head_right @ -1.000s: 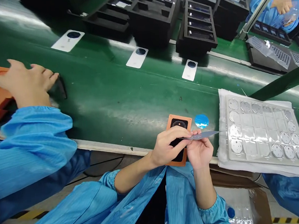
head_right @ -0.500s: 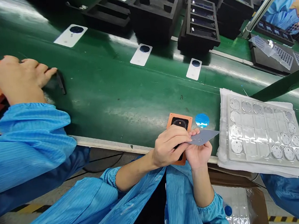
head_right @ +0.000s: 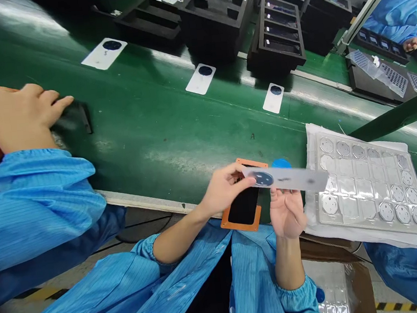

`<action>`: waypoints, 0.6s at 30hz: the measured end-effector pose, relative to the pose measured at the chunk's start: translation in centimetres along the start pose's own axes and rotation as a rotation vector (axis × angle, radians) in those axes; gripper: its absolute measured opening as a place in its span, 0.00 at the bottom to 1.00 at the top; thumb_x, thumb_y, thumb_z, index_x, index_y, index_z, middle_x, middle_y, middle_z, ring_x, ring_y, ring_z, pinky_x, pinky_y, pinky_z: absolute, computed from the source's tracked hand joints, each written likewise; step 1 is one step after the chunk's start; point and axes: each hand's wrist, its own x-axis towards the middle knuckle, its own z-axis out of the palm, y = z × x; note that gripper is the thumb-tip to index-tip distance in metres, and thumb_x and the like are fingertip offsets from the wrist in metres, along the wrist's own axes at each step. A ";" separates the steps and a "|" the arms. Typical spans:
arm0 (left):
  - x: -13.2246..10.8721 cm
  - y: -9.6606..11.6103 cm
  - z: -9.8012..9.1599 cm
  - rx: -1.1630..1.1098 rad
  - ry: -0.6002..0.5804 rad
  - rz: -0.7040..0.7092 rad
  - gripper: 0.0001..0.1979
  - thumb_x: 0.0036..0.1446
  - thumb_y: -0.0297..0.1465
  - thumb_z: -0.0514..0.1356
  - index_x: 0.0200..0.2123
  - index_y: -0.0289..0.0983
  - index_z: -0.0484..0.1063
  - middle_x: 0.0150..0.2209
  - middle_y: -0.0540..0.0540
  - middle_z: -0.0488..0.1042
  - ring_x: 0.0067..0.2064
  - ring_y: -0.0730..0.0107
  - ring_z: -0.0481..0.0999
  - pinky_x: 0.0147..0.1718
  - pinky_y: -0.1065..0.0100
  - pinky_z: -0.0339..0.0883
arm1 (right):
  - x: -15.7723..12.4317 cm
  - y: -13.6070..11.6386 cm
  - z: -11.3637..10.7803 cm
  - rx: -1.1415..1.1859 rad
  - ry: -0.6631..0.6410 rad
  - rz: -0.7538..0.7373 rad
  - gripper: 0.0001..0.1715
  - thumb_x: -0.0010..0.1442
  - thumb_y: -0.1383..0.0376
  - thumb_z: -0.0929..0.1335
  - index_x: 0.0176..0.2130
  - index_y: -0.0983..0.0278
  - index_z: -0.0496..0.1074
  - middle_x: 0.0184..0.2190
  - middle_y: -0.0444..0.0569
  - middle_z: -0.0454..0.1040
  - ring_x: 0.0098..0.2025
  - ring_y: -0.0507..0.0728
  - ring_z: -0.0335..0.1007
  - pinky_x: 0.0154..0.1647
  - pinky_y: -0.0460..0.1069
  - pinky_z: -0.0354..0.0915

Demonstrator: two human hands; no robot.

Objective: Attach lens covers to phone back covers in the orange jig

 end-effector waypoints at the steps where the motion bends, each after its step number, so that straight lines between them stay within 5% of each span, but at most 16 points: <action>1: 0.4 -0.3 -0.4 -0.204 0.001 -0.165 0.09 0.54 0.31 0.71 0.35 0.34 0.76 0.34 0.46 0.80 0.35 0.68 0.78 0.39 0.66 0.72 | 0.0 -0.3 0.0 -0.023 -0.035 -0.029 0.20 0.53 0.64 0.72 0.48 0.55 0.75 0.45 0.46 0.77 0.47 0.57 0.74 0.48 0.52 0.73; 5: 1.5 -0.7 -1.4 -0.823 0.031 -0.554 0.08 0.53 0.25 0.70 0.36 0.32 0.76 0.35 0.46 0.79 0.33 0.73 0.77 0.35 0.70 0.72 | 0.3 -0.5 0.5 -0.141 -0.134 -0.084 0.18 0.56 0.63 0.74 0.48 0.58 0.75 0.41 0.47 0.78 0.46 0.57 0.77 0.39 0.50 0.73; 9: 1.6 -0.6 -1.4 -1.011 0.059 -0.712 0.04 0.58 0.21 0.65 0.37 0.33 0.76 0.33 0.47 0.78 0.31 0.75 0.76 0.34 0.71 0.72 | 0.7 0.2 1.8 -0.312 -0.162 -0.162 0.13 0.61 0.61 0.73 0.46 0.58 0.75 0.39 0.47 0.79 0.42 0.55 0.78 0.42 0.50 0.74; 12: 1.4 -0.8 -1.0 -0.939 0.051 -0.647 0.08 0.56 0.22 0.68 0.40 0.34 0.76 0.36 0.47 0.79 0.34 0.74 0.77 0.36 0.71 0.72 | 0.9 0.8 3.0 -0.481 -0.168 -0.214 0.16 0.60 0.60 0.74 0.47 0.59 0.73 0.41 0.48 0.79 0.43 0.56 0.77 0.47 0.52 0.74; 18: 1.3 -1.6 -0.8 -0.569 0.083 -0.254 0.15 0.47 0.30 0.76 0.34 0.35 0.74 0.36 0.48 0.80 0.37 0.72 0.78 0.41 0.71 0.71 | 2.1 2.0 4.0 -0.691 -0.073 -0.302 0.13 0.60 0.58 0.74 0.43 0.63 0.75 0.40 0.50 0.81 0.43 0.58 0.78 0.47 0.55 0.74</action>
